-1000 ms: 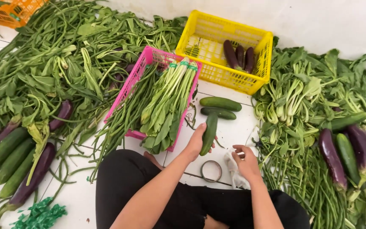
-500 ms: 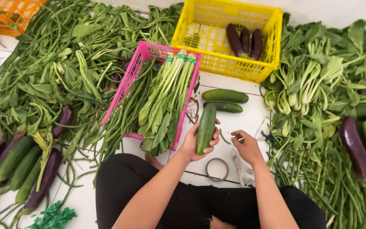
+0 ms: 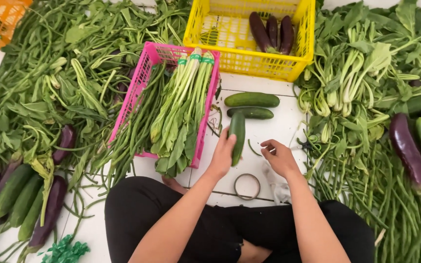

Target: A person sits on the floor and cleans cucumbers by wiping them with a white cloth.

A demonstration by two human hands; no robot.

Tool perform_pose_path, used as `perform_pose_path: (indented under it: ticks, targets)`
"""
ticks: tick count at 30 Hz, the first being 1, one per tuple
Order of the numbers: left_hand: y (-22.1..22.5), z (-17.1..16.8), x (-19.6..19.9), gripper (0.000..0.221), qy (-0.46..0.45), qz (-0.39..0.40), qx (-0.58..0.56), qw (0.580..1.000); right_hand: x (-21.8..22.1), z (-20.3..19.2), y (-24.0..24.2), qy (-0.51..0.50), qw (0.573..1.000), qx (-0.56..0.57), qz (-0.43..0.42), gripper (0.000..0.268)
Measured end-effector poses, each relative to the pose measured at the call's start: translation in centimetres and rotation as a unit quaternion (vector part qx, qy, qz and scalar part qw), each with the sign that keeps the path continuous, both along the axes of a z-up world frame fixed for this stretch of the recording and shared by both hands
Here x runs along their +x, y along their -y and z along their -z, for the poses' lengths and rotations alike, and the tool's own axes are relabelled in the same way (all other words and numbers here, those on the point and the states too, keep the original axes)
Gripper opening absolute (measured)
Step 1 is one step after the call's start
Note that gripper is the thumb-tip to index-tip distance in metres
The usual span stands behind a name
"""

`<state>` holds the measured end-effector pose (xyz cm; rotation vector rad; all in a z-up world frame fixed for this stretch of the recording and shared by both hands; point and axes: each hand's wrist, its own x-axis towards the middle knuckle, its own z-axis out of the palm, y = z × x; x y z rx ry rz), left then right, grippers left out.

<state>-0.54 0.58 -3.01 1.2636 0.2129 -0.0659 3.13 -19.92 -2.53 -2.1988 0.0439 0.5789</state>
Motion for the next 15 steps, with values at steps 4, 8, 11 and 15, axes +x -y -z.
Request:
perform_pose_path:
  ticks: [4,8,11,15]
  targets:
    - [0.4,-4.3,-1.4,0.054,0.238,-0.023,0.355,0.904,-0.2,-0.1,-0.1,-0.001,1.0,0.002,0.001,0.031]
    - [0.1,-4.9,-1.2,0.033,0.451,-0.167,0.544,0.687,0.3,2.5,0.7,0.004,1.0,0.009,0.0,0.032]
    - [0.4,-5.9,-1.6,0.028,0.508,-0.227,0.573,0.602,0.2,0.9,0.1,-0.003,1.0,0.005,0.013,0.034]
    - [0.9,-6.6,-2.0,0.029,0.529,-0.262,0.574,0.568,-0.1,0.2,-0.2,-0.022,0.999,-0.018,0.027,0.036]
